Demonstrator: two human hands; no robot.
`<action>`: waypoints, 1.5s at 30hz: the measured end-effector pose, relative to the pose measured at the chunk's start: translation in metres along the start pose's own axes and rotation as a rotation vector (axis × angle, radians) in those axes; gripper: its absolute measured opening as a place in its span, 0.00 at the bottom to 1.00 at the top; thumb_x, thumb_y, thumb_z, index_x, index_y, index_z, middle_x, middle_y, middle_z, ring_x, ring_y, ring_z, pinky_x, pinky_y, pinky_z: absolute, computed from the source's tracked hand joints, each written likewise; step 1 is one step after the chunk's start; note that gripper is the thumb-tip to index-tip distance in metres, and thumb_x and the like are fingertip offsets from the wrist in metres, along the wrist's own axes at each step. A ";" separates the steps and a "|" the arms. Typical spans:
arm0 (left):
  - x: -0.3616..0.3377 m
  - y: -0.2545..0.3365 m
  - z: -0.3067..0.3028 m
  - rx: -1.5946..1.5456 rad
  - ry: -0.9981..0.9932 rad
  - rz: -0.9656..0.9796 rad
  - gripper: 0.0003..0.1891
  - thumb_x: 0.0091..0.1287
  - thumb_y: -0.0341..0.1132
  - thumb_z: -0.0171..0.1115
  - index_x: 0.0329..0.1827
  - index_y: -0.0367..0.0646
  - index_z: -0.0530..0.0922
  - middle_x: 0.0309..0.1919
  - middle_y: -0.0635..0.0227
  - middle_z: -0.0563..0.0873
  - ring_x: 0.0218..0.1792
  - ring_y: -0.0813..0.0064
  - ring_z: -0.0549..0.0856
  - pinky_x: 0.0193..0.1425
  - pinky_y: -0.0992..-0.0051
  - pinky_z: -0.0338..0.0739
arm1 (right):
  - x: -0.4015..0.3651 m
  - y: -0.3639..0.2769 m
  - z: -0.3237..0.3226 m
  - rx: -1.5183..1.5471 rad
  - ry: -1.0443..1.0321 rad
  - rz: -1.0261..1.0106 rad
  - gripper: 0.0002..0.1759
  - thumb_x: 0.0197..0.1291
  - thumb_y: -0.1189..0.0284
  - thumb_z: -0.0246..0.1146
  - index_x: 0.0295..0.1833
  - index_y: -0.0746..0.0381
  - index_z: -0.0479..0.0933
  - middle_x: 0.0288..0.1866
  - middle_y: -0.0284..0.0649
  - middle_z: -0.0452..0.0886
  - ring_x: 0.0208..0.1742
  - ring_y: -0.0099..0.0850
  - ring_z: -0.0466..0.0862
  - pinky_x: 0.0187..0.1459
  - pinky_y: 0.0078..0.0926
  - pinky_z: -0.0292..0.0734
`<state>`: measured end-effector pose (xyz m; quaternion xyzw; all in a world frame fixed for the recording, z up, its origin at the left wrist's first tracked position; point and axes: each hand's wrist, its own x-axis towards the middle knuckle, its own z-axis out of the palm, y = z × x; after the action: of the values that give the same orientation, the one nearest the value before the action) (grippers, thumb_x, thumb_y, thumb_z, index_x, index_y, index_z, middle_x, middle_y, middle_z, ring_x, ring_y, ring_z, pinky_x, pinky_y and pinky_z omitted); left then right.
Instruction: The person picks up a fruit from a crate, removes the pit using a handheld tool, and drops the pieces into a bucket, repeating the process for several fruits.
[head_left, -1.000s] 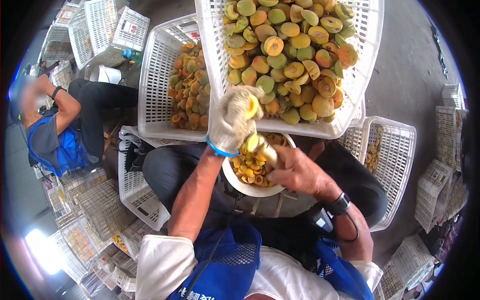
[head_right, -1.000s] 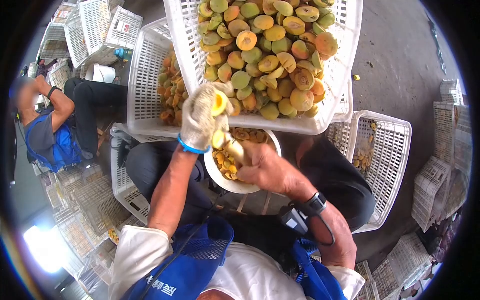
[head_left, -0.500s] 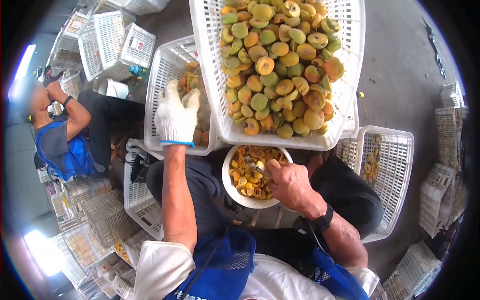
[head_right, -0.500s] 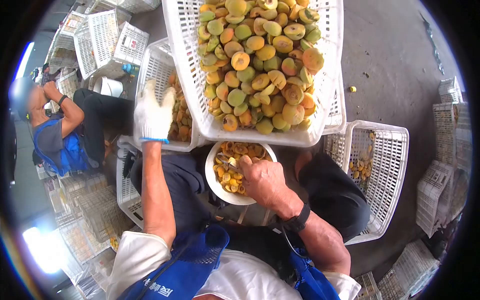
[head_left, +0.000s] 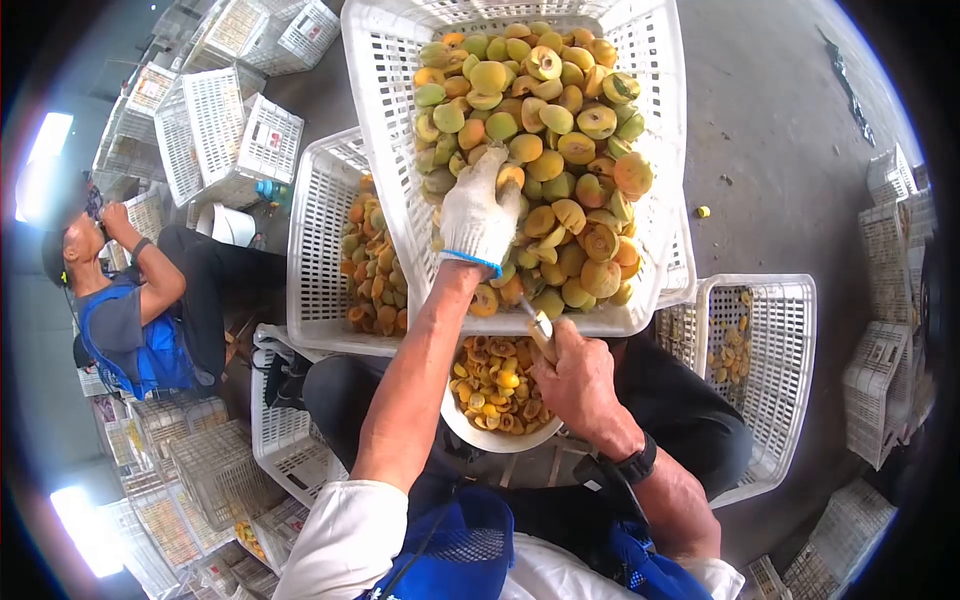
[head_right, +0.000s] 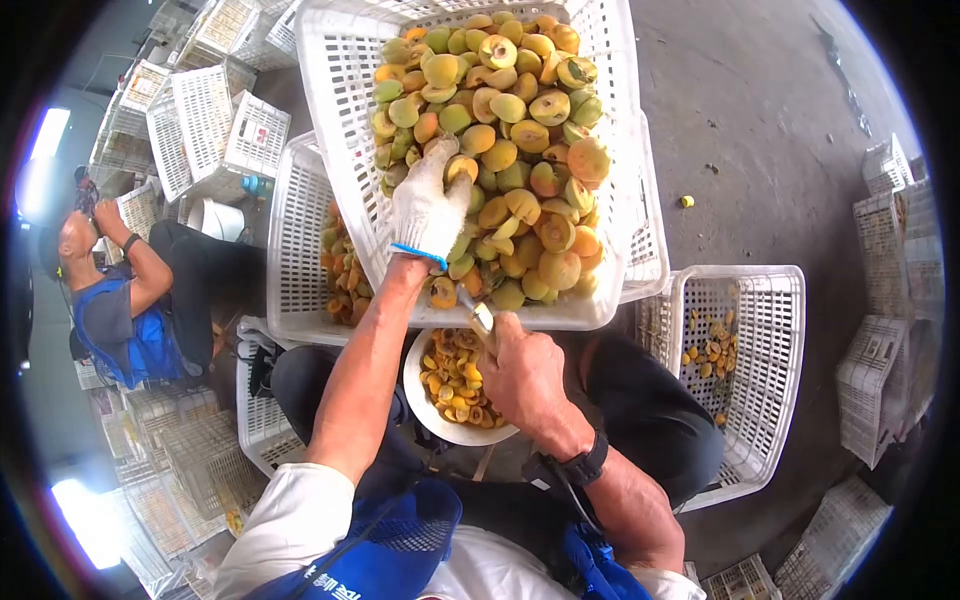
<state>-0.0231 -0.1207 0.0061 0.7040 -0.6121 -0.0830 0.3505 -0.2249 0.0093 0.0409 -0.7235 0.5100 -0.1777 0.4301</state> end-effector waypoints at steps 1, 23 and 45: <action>0.000 0.001 0.002 -0.111 0.074 0.071 0.24 0.68 0.35 0.71 0.67 0.37 0.81 0.54 0.47 0.90 0.57 0.49 0.90 0.63 0.60 0.84 | 0.002 0.001 -0.001 0.099 0.021 0.066 0.11 0.63 0.73 0.67 0.41 0.66 0.72 0.31 0.58 0.83 0.33 0.59 0.84 0.34 0.52 0.78; -0.094 0.034 -0.068 -1.359 -0.466 -0.651 0.25 0.88 0.47 0.48 0.71 0.35 0.78 0.59 0.63 0.87 0.55 0.76 0.87 0.58 0.74 0.84 | 0.048 -0.012 -0.014 1.175 0.105 0.335 0.16 0.71 0.69 0.71 0.57 0.65 0.78 0.40 0.36 0.86 0.31 0.21 0.84 0.26 0.18 0.77; -0.117 -0.005 -0.040 -1.262 -0.189 -0.608 0.27 0.87 0.55 0.46 0.70 0.40 0.78 0.52 0.66 0.88 0.48 0.75 0.88 0.54 0.72 0.87 | 0.032 -0.020 0.026 -0.220 0.043 -0.078 0.17 0.56 0.78 0.69 0.47 0.67 0.69 0.25 0.58 0.81 0.31 0.63 0.83 0.33 0.58 0.76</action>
<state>-0.0245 0.0026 -0.0039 0.4958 -0.2512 -0.5770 0.5985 -0.1820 -0.0053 0.0360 -0.7814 0.5071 -0.1529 0.3299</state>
